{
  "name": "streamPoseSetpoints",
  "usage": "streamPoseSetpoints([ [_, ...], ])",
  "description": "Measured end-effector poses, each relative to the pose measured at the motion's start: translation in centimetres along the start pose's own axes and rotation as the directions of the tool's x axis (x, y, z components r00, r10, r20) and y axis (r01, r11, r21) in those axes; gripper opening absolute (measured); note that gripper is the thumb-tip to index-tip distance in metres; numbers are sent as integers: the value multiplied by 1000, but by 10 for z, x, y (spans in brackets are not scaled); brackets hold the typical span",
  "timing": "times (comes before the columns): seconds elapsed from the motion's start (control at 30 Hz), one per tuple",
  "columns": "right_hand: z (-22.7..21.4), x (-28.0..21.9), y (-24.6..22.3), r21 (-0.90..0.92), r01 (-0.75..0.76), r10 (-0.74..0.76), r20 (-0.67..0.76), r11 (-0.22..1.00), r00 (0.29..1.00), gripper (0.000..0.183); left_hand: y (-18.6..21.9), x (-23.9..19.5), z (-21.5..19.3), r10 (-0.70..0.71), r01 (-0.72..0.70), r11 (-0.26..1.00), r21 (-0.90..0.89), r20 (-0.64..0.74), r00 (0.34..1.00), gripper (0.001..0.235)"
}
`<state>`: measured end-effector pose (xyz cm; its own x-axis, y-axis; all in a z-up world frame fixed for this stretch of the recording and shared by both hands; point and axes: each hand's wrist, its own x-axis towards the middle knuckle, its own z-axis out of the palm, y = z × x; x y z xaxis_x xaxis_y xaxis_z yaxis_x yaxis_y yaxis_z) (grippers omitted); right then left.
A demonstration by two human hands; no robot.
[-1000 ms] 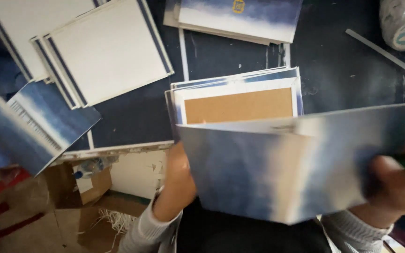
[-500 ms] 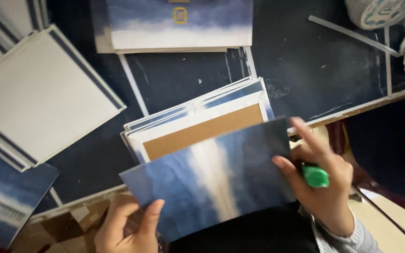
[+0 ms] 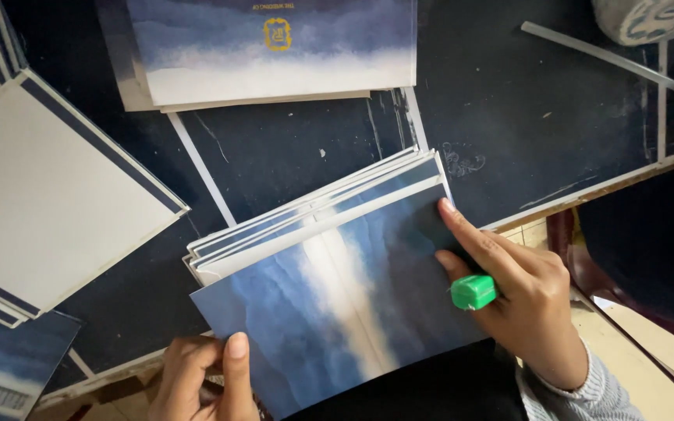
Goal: Assembling invitation cards by applying adhesive and folding them.
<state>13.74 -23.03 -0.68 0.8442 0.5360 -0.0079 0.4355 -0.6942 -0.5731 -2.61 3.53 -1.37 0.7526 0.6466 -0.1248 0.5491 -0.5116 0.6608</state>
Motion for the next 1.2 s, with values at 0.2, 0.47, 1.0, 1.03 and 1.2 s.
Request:
streamPoseSetpoints([
  [0.2,0,1,1,-26,-1,2,20,1000,1000,50,-5,4,4,49,-49,999,-19,2,999,27],
  [0.47,1,2,0,-46,-14,14,21,999,1000,49,-2,4,5,21,-21,1000,11,-6,1000,25],
  [1.0,1,6,-3,-71,-13,15,26,997,1000,45,17,16,3,-2,-1,997,71,43,999,28],
  [1.03,1,6,-3,-77,-22,24,26,997,999,44,15,18,4,70,-70,997,36,16,997,27],
  [1.2,-1,1,-3,-82,-27,31,43,996,999,43,16,27,8,202,-204,979,-29,-67,977,27],
])
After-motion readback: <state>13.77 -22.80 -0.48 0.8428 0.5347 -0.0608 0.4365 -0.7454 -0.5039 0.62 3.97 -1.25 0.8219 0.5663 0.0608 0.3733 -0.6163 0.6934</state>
